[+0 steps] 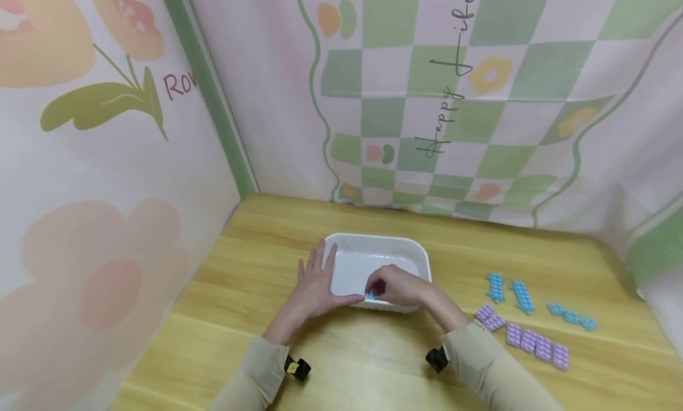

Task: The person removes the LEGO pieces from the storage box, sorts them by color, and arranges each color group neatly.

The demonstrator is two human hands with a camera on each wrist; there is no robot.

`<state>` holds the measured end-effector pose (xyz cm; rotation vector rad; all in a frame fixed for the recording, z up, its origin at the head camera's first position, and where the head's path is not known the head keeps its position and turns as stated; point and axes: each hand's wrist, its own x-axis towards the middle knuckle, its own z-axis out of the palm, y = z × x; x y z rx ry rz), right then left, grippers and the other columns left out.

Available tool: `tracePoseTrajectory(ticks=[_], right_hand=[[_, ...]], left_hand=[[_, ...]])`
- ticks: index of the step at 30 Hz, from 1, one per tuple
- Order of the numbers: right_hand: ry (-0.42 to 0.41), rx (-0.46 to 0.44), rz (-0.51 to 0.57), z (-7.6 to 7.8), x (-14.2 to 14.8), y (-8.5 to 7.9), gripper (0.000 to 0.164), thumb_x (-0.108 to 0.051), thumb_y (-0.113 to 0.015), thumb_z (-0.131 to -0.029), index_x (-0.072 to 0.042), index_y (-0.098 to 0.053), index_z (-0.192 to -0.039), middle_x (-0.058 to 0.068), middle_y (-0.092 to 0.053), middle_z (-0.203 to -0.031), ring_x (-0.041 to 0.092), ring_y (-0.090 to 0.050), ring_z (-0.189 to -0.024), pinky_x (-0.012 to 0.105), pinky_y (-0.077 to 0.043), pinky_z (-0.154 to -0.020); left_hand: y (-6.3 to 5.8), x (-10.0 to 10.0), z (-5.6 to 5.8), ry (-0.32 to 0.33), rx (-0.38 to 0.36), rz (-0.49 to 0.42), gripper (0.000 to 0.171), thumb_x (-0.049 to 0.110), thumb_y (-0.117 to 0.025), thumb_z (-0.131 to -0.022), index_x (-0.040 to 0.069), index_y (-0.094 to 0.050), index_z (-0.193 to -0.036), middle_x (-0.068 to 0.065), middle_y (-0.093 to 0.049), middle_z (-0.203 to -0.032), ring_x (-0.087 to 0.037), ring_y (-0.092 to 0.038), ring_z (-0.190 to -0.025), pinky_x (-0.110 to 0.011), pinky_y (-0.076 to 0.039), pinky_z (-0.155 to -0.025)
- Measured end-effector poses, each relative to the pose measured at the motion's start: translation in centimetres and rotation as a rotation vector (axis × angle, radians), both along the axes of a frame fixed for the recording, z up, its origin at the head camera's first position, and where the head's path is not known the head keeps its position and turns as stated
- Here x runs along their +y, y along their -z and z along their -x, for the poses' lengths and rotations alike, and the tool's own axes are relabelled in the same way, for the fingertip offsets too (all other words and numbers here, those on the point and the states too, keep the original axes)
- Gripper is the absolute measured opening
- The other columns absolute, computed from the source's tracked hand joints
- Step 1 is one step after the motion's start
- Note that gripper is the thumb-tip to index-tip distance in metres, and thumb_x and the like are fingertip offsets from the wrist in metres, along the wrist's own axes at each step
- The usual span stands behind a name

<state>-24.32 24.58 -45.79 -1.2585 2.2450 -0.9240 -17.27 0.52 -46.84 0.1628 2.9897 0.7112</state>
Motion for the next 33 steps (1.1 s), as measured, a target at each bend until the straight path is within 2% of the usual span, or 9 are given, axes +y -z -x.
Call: tracePoseTrajectory(ticks=[7,12,17,20,21,23,27,28,33], right_hand=[[0.087,0.009,0.047,-0.4,2.4,1.3,0.028,-0.009,-0.072,-0.104,0.006,-0.073,-0.128,0.001,-0.067,-0.083,0.002,-0.053,-0.074,0.02,-0.049,-0.066],[0.198,-0.034,0.017,-1.2,3.3,1.3,0.024,-0.009,-0.076,-0.101,0.003,-0.077,-0.122,0.001,-0.066,-0.082,0.003,-0.052,-0.074,0.02,-0.047,-0.067],[0.251,-0.004,-0.002,-1.8,3.6,1.4,0.021,-0.01,-0.08,-0.1,0.0,-0.078,-0.118,0.005,-0.074,-0.091,0.005,-0.059,-0.081,0.02,-0.053,-0.074],[0.227,0.026,0.001,-1.4,2.6,1.2,0.021,-0.011,-0.081,-0.098,-0.001,-0.079,-0.116,0.008,-0.075,-0.096,0.01,-0.063,-0.086,0.025,-0.058,-0.08],[0.212,0.044,0.016,-1.0,2.2,1.8,0.02,-0.013,-0.082,-0.098,-0.004,-0.079,-0.115,0.005,-0.074,-0.096,0.009,-0.063,-0.087,0.025,-0.058,-0.081],[0.174,0.067,0.028,-0.6,0.8,1.4,0.018,-0.012,-0.083,-0.096,-0.004,-0.08,-0.112,0.006,-0.071,-0.096,0.012,-0.063,-0.086,0.024,-0.056,-0.08],[0.112,0.064,0.018,-0.1,-1.9,0.8,0.016,-0.011,-0.083,-0.095,-0.006,-0.08,-0.11,0.007,-0.067,-0.097,0.016,-0.062,-0.087,0.02,-0.051,-0.079],[0.101,0.057,-0.002,-0.4,-2.5,0.0,0.016,-0.009,-0.083,-0.096,-0.004,-0.079,-0.11,0.01,-0.067,-0.098,0.019,-0.062,-0.088,0.021,-0.051,-0.08],[0.099,0.035,-0.045,-0.2,-3.7,-0.2,0.012,-0.01,-0.081,-0.098,-0.007,-0.076,-0.108,0.007,-0.071,-0.1,0.014,-0.062,-0.092,0.025,-0.054,-0.085]], left_hand=[[-0.4,1.3,0.6,0.058,-0.007,0.009,0.136,0.079,-0.08,-0.083,0.013,-0.009,-0.179,-0.021,0.0,-0.186,-0.048,-0.014,-0.171,-0.077,-0.012,-0.136],[-0.3,2.2,0.7,0.099,-0.014,0.0,0.135,0.078,-0.08,-0.084,0.013,-0.009,-0.178,-0.021,0.0,-0.186,-0.049,-0.014,-0.171,-0.077,-0.012,-0.136],[-0.3,2.5,0.9,0.134,-0.03,-0.007,0.134,0.077,-0.08,-0.085,0.013,-0.009,-0.178,-0.022,0.002,-0.186,-0.05,-0.014,-0.17,-0.077,-0.011,-0.136],[-0.3,1.6,0.9,0.115,-0.017,0.005,0.134,0.076,-0.081,-0.084,0.011,-0.01,-0.178,-0.023,0.001,-0.186,-0.052,-0.016,-0.17,-0.078,-0.013,-0.135],[-0.3,1.2,0.8,0.102,-0.008,0.011,0.135,0.076,-0.082,-0.084,0.011,-0.011,-0.178,-0.023,0.0,-0.186,-0.052,-0.016,-0.17,-0.079,-0.014,-0.135],[-0.5,0.1,0.6,0.074,0.005,0.01,0.135,0.076,-0.083,-0.083,0.011,-0.012,-0.178,-0.023,0.0,-0.186,-0.052,-0.016,-0.17,-0.08,-0.014,-0.134],[-0.9,-2.1,-0.2,0.012,0.004,0.009,0.136,0.076,-0.083,-0.083,0.01,-0.011,-0.178,-0.023,0.0,-0.186,-0.053,-0.015,-0.169,-0.08,-0.013,-0.134],[-1.0,-2.5,-0.4,0.003,-0.003,0.008,0.136,0.076,-0.083,-0.083,0.01,-0.011,-0.178,-0.023,0.001,-0.186,-0.053,-0.015,-0.169,-0.08,-0.012,-0.134],[-1.4,-3.5,-0.9,-0.014,-0.022,0.019,0.135,0.074,-0.082,-0.085,0.01,-0.009,-0.178,-0.023,0.002,-0.186,-0.054,-0.013,-0.169,-0.08,-0.01,-0.134]])
